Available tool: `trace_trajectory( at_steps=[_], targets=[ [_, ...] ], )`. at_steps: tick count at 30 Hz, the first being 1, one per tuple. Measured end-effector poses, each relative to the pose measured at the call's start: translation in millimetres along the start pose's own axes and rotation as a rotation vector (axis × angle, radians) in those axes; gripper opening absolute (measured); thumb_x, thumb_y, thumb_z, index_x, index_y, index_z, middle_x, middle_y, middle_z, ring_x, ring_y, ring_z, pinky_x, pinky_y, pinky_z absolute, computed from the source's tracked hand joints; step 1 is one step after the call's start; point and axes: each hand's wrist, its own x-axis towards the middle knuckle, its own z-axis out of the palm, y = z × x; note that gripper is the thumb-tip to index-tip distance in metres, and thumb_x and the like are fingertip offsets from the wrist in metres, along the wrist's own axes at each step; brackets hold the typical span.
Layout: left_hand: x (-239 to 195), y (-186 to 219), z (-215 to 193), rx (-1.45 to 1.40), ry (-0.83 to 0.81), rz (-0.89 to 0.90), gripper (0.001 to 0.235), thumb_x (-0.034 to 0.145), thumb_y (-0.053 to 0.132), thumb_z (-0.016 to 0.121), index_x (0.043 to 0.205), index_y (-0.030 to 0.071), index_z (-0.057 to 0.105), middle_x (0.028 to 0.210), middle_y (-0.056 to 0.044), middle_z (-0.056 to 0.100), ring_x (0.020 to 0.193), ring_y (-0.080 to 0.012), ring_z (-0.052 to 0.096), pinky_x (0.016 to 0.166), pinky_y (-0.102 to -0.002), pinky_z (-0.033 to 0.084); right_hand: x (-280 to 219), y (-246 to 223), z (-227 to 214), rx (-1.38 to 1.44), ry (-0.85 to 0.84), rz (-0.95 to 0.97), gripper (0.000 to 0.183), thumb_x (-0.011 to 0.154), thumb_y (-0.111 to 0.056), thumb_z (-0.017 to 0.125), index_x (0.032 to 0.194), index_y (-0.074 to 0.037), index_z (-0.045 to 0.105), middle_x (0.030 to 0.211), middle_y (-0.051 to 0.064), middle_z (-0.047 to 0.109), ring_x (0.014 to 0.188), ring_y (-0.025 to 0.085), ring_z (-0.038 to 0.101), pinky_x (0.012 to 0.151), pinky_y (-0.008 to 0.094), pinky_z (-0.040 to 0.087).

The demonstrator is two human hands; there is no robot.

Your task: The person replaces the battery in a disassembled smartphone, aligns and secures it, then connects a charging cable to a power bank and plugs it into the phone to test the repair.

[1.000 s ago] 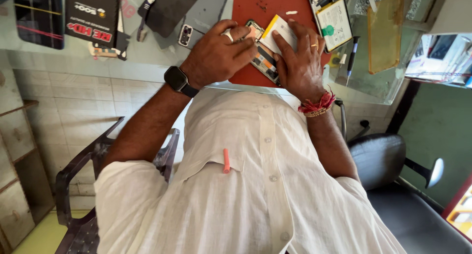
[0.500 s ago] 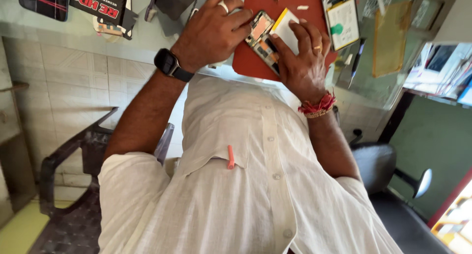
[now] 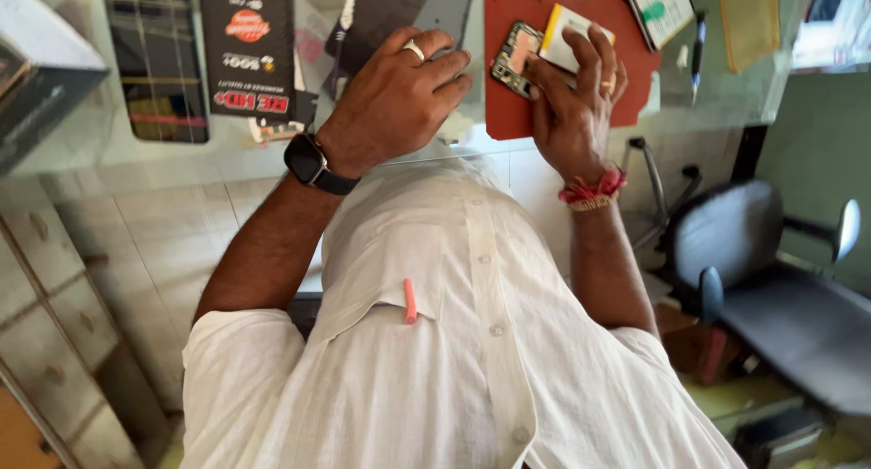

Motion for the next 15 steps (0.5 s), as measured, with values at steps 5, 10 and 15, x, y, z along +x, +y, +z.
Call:
trace_trajectory(
  at_steps=[5,10,15],
  targets=[
    [31,-3,35,-0.086,-0.046,0.068,0.026,0.101,0.012,0.067,0.125,0.002,0.072,0.124,-0.008,0.069,0.119,-0.0268,0.059,0.099,-0.043,0.048,0,-1,3,-0.028,0.044,0.009,0.026,0.104,-0.01,0.072,0.128,-0.014,0.079,0.161,0.015,0.044,0.156,0.04,0.027,0.129,0.058,0.016],
    [55,-20,53,-0.078,-0.147,0.151,0.039,0.081,0.019,0.079,0.117,0.003,0.073,0.132,-0.016,0.065,0.122,-0.0314,0.059,0.097,-0.045,0.048,-12,-8,-2,0.051,0.225,0.058,0.023,0.1,-0.008,0.076,0.122,-0.008,0.08,0.141,0.013,0.06,0.142,0.036,0.044,0.121,0.055,0.03],
    [55,-31,62,-0.051,-0.152,0.224,0.034,0.079,0.018,0.079,0.111,0.009,0.077,0.132,-0.016,0.065,0.123,-0.0304,0.059,0.099,-0.045,0.05,-39,-29,1,0.112,0.369,0.141,0.012,0.096,-0.004,0.078,0.108,-0.003,0.077,0.113,0.01,0.068,0.119,0.029,0.062,0.104,0.049,0.043]
  ],
)
